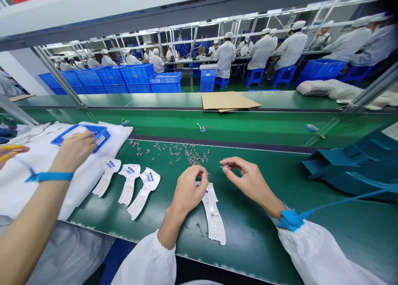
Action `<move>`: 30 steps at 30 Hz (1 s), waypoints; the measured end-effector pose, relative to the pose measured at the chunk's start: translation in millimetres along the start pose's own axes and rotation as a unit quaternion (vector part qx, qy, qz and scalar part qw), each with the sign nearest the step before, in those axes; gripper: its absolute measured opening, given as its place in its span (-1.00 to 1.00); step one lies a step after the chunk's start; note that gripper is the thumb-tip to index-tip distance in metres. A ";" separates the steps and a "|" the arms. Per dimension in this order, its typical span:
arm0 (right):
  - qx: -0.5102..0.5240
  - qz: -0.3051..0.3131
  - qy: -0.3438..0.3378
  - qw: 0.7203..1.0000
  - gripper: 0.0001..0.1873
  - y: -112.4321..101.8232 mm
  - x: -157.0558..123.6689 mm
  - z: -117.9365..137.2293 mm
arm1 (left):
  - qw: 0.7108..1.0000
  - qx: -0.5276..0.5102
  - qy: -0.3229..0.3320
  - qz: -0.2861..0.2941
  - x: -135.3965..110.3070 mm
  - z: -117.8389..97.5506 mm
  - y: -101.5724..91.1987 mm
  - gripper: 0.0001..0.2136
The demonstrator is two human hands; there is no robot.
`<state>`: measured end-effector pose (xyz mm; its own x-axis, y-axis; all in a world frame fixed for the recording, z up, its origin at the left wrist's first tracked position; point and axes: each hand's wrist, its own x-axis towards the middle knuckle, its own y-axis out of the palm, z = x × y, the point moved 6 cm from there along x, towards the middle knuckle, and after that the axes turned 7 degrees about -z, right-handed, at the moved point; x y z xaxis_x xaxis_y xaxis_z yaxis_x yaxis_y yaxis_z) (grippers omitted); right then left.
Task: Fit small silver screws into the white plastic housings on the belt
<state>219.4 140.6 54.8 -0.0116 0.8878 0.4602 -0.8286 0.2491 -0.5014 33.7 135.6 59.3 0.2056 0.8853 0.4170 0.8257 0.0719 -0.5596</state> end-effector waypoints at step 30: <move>-0.040 0.242 0.162 0.956 -0.84 18.7 -76.6 54.3 | 0.997 0.032 -0.034 0.063 -90.4 -13.1 -15.9 -0.81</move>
<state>174.4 56.2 50.0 -0.1983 0.9765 -0.0844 -0.7249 -0.2041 -0.6579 8.8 48.4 39.9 0.2675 0.9181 0.2926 0.7601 -0.0144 -0.6497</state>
